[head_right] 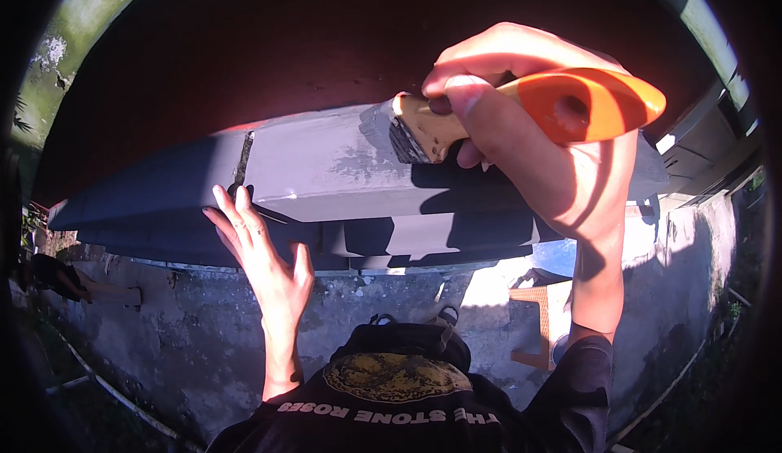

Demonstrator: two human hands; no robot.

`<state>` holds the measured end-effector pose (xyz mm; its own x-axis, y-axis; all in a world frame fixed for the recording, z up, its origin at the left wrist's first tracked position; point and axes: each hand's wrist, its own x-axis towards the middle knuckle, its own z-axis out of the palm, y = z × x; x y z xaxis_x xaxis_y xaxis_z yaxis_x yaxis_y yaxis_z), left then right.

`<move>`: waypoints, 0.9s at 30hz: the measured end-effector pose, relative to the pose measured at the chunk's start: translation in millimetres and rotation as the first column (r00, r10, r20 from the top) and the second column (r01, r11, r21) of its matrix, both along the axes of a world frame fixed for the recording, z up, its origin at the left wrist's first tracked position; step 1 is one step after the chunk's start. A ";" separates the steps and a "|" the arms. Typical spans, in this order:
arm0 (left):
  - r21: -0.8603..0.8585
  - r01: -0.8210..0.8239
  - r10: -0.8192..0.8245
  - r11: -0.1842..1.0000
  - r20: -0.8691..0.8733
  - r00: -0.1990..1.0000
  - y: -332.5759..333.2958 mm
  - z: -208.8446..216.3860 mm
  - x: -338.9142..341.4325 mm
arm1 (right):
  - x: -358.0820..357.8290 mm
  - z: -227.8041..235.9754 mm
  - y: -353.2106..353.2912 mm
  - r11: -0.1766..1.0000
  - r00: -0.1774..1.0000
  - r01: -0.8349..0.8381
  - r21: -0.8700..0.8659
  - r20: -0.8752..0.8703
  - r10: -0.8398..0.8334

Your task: The person is painting a concrete ledge or wall outdoors using a paintbrush and grey paint.

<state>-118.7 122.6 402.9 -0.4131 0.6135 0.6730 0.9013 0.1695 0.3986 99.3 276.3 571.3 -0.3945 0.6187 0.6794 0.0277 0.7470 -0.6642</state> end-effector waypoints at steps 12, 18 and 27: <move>-0.041 -0.011 0.012 0.999 0.015 1.000 -0.1 4.1 2.9 | 16.3 1.5 23.3 0.958 0.949 -0.256 -0.127 0.154 0.274; -0.041 -0.027 0.028 0.999 0.020 0.999 -4.4 1.2 0.0 | 10.4 11.4 16.2 0.938 0.905 -0.242 0.248 0.406 0.126; -0.054 -0.023 0.024 0.998 0.015 1.000 -3.4 4.1 2.0 | -5.7 0.9 25.0 0.823 0.808 -0.477 0.309 0.523 0.272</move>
